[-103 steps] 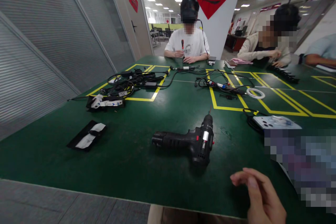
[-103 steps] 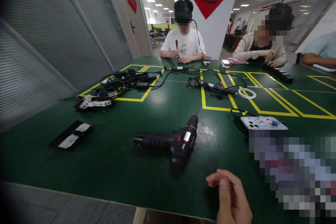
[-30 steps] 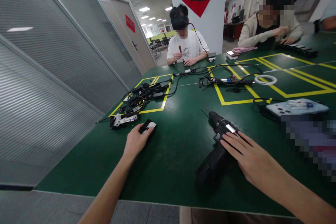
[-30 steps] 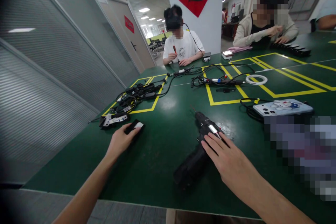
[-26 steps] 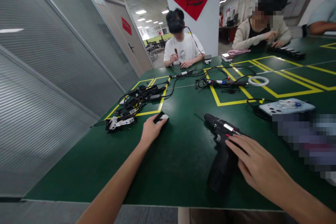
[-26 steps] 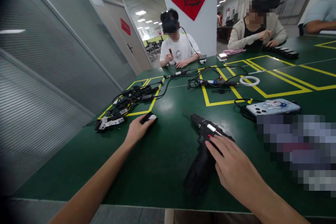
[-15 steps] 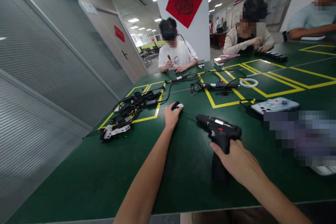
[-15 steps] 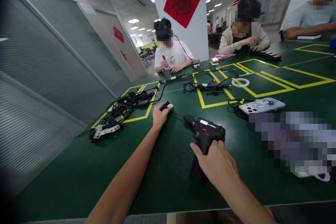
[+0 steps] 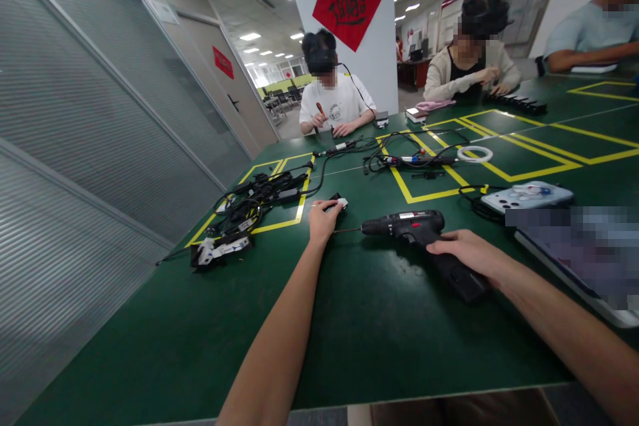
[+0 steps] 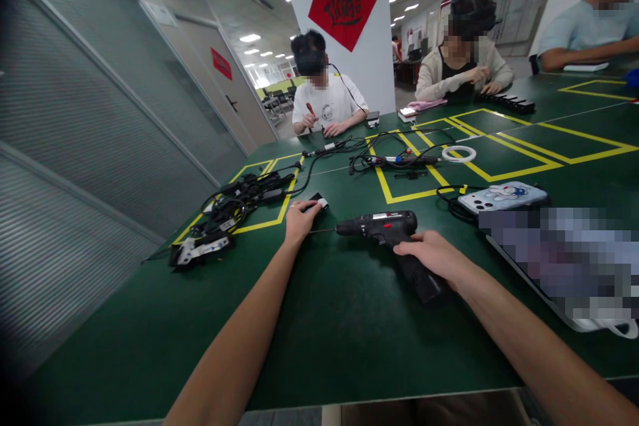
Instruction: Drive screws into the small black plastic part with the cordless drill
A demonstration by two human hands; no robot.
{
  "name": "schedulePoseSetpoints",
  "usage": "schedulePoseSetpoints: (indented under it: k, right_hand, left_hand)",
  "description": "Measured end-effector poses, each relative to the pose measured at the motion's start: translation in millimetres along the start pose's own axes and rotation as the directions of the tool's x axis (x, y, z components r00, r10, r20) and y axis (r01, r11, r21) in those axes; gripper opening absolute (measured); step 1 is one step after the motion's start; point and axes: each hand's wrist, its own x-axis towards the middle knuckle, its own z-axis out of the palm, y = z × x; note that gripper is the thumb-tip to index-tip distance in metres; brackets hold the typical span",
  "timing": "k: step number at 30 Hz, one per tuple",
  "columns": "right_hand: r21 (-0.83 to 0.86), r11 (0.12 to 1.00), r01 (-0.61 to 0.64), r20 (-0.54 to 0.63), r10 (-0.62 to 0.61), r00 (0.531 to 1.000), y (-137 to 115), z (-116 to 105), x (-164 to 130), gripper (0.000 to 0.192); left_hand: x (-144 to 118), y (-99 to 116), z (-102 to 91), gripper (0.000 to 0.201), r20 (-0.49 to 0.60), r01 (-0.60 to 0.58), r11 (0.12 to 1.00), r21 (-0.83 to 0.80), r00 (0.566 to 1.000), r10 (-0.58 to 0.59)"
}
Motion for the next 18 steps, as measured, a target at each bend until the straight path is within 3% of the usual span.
schedulePoseSetpoints:
  k: [6, 10, 12, 15, 18]
  right_hand:
    - [0.124, 0.973, 0.196, -0.100, -0.185, 0.978, 19.4, -3.2, -28.9, 0.059]
    - [0.268, 0.852, 0.451, -0.308, -0.368, 0.878, 24.5, 3.9, -43.8, 0.065]
    - [0.366, 0.792, 0.490, -0.185, -0.454, 0.872, 18.9, 6.9, -49.2, 0.055]
    - [0.427, 0.769, 0.475, 0.010, -0.529, 0.849, 4.7, 7.7, -53.6, 0.053]
    - [0.413, 0.783, 0.466, 0.034, -0.525, 0.851, -11.4, 4.5, -53.0, 0.050]
  left_hand:
    - [-1.2, -0.3, -8.2, 0.035, 0.066, -0.018, 0.999, -0.039, 0.998, 0.020]
    - [-3.9, 8.3, -5.7, 0.032, 0.140, -0.056, 0.993, -0.100, 0.988, 0.069]
    - [-6.7, 17.8, -0.1, 0.029, 0.197, -0.091, 0.984, -0.151, 0.973, 0.120]
    - [-10.7, 34.9, 10.4, 0.026, 0.290, -0.126, 0.964, -0.234, 0.937, 0.193]
    - [-10.9, 47.4, 19.0, 0.026, 0.351, -0.126, 0.948, -0.292, 0.908, 0.229]
